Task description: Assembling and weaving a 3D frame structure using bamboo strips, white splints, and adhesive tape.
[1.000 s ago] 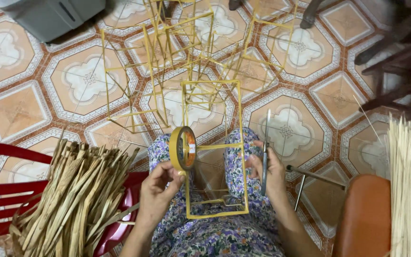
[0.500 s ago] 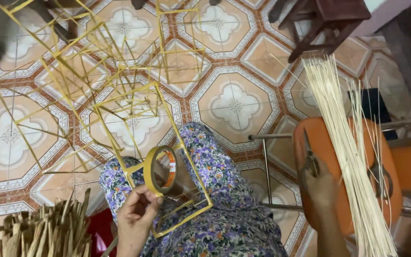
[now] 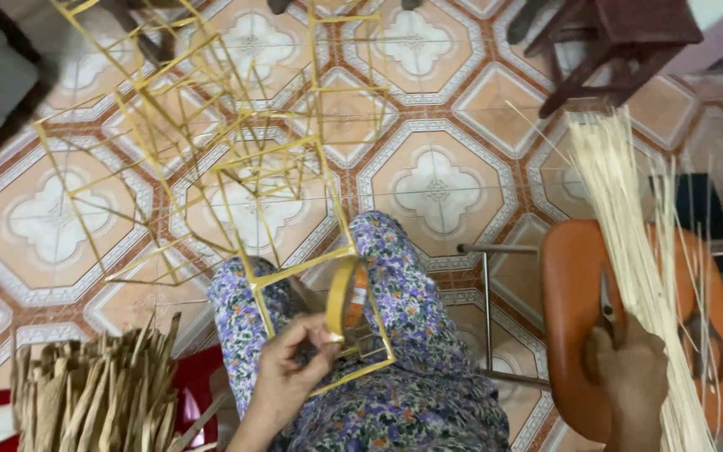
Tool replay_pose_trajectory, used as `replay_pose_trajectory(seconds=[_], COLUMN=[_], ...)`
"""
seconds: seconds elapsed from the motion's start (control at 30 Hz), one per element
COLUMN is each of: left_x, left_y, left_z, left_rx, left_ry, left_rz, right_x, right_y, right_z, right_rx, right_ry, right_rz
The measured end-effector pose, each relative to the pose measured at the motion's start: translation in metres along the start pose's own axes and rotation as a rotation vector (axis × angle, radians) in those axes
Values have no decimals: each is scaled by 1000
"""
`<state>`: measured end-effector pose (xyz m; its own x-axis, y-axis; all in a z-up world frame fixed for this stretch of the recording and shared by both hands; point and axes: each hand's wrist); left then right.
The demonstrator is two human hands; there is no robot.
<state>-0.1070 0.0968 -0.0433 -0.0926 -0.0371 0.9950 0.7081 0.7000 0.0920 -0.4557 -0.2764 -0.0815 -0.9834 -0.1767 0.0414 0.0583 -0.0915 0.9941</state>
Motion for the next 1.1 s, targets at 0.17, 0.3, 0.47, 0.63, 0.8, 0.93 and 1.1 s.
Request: replay_pose_trajectory(seconds=[0.17,0.3,0.47,0.63,0.8,0.93,1.1], left_x=[35,58,42,11,-15,-113,-302], left_y=[-14,-12,10,2,47,57,88], left_z=[-7,-17,-11,-10,-9,26,89], left_rx=[-307,-445,-200,42,256,372,95], left_ry=[-42,-119,-195,-403,-357,-160,172], left_rz=[67,65,-444,-717,-1106,-883,199], right_x=[-142,-198,-212,-225,-179,-61,112], right_y=[76,45,6,11,25,44,11], right_z=[66,100,114,119,69,7,-48], right_rx=[-293,-814,-1013,-1297,-665,-28,643], right_ry=[419,737,629,449,48,-91,-472], right_rz=[-869,-1141,-1261,-1347,-1543,-1592,-1519])
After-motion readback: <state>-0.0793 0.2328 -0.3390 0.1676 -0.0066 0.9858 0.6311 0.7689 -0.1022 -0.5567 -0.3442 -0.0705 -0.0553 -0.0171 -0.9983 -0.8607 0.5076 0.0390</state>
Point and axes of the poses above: each hand's wrist, its own z-axis away from the middle knuckle, its own y-axis out of the back of the hand, x = y × z, and after that the axes turned 3 degrees about -y, right-handed
